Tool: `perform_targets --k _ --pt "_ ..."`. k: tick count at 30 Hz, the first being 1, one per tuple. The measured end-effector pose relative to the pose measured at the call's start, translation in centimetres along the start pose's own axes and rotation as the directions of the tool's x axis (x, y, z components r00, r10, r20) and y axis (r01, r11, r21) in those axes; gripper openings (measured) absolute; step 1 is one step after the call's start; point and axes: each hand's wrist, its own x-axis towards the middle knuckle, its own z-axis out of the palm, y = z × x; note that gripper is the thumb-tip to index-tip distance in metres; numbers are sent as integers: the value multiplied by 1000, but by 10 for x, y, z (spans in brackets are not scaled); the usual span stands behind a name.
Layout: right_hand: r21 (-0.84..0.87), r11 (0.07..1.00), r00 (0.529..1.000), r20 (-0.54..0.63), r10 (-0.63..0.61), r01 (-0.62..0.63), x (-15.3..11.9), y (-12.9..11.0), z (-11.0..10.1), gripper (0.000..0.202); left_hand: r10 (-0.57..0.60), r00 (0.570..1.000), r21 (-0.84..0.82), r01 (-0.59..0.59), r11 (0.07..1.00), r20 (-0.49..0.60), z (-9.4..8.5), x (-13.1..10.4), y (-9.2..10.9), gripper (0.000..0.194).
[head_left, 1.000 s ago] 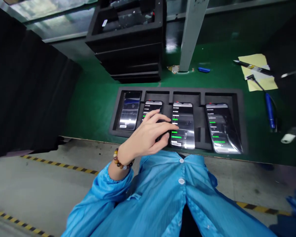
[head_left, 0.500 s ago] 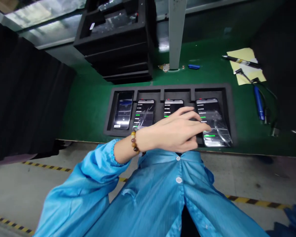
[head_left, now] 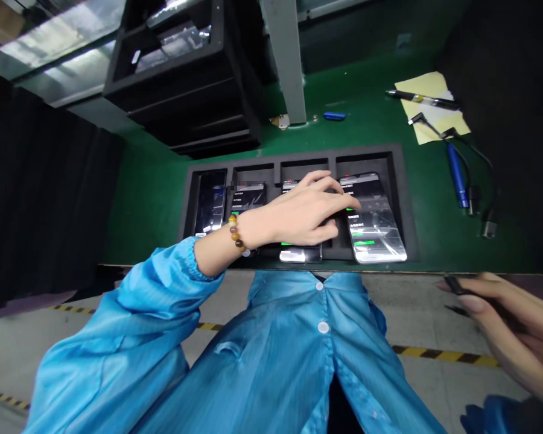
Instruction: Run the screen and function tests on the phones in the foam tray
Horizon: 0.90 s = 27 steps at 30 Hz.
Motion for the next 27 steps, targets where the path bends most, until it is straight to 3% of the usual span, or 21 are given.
perform_targets --k 5,10,15,20,27 --pt "145 988 994 83 -65 52 14 -12 27 18 115 993 14 -116 993 37 8 -9 13 55" --pt "165 978 978 146 -151 127 20 -21 35 19 -16 999 66 19 998 -38 10 -15 14 60" --pt "179 976 967 201 -160 125 20 -20 41 19 96 995 57 -97 994 17 11 -17 18 56" --pt "178 972 954 232 -193 153 17 -15 43 22 38 999 106 -35 994 -31 14 -19 18 57" --pt "164 960 929 262 -262 225 16 -9 45 22 49 999 87 -48 995 -4 13 -19 18 56"
